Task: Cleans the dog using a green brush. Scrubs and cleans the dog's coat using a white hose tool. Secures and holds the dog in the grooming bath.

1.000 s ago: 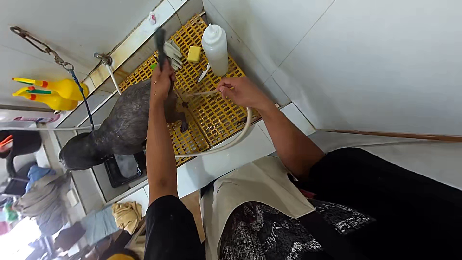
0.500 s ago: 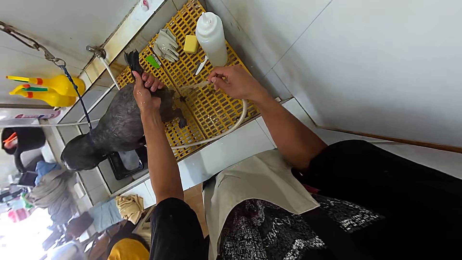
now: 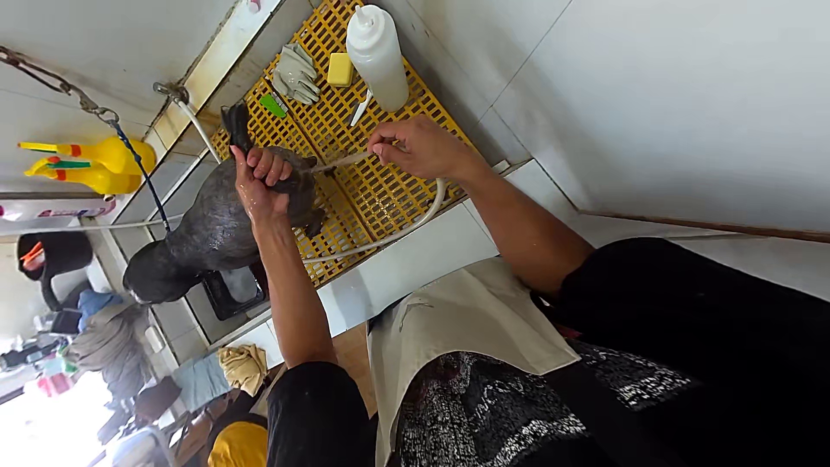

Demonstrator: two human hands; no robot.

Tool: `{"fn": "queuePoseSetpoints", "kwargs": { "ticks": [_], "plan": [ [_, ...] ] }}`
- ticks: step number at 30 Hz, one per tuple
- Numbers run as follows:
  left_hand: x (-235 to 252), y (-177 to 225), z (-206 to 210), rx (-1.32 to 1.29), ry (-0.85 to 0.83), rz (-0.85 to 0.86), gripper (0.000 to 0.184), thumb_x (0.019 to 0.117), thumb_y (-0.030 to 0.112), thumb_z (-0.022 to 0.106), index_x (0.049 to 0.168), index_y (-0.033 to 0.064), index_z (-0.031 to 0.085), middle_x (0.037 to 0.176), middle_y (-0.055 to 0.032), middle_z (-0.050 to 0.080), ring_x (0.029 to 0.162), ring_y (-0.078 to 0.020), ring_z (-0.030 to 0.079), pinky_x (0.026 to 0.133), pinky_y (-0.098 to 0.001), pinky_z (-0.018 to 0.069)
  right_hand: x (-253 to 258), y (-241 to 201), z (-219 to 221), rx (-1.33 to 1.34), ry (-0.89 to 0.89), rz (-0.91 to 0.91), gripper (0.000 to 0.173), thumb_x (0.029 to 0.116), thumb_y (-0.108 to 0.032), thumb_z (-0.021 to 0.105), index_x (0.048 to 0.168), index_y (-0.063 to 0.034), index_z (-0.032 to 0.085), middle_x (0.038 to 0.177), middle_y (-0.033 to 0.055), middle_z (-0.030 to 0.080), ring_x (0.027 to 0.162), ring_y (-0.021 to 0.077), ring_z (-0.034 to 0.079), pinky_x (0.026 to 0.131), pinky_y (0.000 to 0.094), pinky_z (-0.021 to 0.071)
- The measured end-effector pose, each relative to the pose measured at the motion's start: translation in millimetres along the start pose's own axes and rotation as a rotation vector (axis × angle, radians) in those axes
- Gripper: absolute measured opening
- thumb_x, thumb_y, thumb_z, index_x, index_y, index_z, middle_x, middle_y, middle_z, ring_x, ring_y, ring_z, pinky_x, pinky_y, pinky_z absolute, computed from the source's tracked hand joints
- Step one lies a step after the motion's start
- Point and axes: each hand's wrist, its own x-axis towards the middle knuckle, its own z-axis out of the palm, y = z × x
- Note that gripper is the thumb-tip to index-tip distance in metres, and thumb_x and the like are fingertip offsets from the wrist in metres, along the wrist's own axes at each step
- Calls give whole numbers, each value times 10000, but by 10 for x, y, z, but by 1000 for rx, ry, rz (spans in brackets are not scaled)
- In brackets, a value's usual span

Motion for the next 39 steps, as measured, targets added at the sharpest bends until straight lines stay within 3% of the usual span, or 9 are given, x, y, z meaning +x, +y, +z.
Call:
{"fn": "queuePoseSetpoints", "kwargs": {
  "ticks": [4,8,20,24,30,32,35,37,39],
  "plan": [
    [27,-23,-16,-70,3,16,631,1108,485,122,733,146,500,508,50,420,430,-95,437,476,-247,433,18,-34,9,-92,-88,29,219,1081,-208,498,1122,-116,693,899,33,700,772,144,663,762,378,556],
    [5,33,-4,-91,10,28,637,1109,480,118,722,143,495,508,50,412,427,-93,428,467,-240,422,28,-13,32,-96,-57,46,219,1084,-215,495,1121,-117,688,857,30,679,720,135,640,716,362,547],
    [-26,-3,-38,-106,19,7,656,1105,494,112,715,135,499,497,44,414,417,-97,430,461,-244,426,-5,-26,87,-96,-69,60,224,1084,-231,499,1130,-120,687,897,36,704,783,149,673,770,383,560],
    [-29,-59,-47,-96,23,-13,637,1105,495,121,725,146,494,501,48,420,419,-89,436,461,-239,430,7,38,108,-98,-77,45,228,1085,-224,495,1125,-110,689,873,39,688,746,148,652,737,373,546],
    [26,-117,-11,-7,61,-35,602,1108,488,134,724,171,472,504,67,399,415,-79,411,457,-232,417,104,88,123,-136,-148,137,234,1089,-223,497,1137,-96,688,928,67,718,843,210,693,840,459,552],
    [54,-174,13,196,54,-22,580,1111,479,140,733,184,467,513,82,388,427,-74,408,479,-245,433,157,148,144,-136,-143,196,251,1095,-233,483,1151,-94,684,938,79,719,864,227,697,858,475,550],
    [96,-429,-12,920,-18,68,468,1124,385,241,860,107,510,615,31,473,560,-100,508,613,-298,510,210,311,170,-148,-107,284,278,1099,-266,459,1178,-94,663,937,107,699,876,276,687,847,521,544],
    [109,-584,-52,1491,-151,89,430,1075,378,479,1101,-34,602,810,-113,638,737,-216,650,740,-429,574,248,410,170,-159,-100,369,339,1098,-345,459,1210,-77,634,994,150,696,949,334,687,873,578,537],
    [179,-729,-74,1932,-350,18,535,989,406,648,1246,-58,577,1114,-208,662,1032,-341,674,920,-540,555,293,512,160,-206,-98,422,413,1094,-419,438,1146,-54,625,969,165,680,951,358,679,839,595,535]
  ]
}}
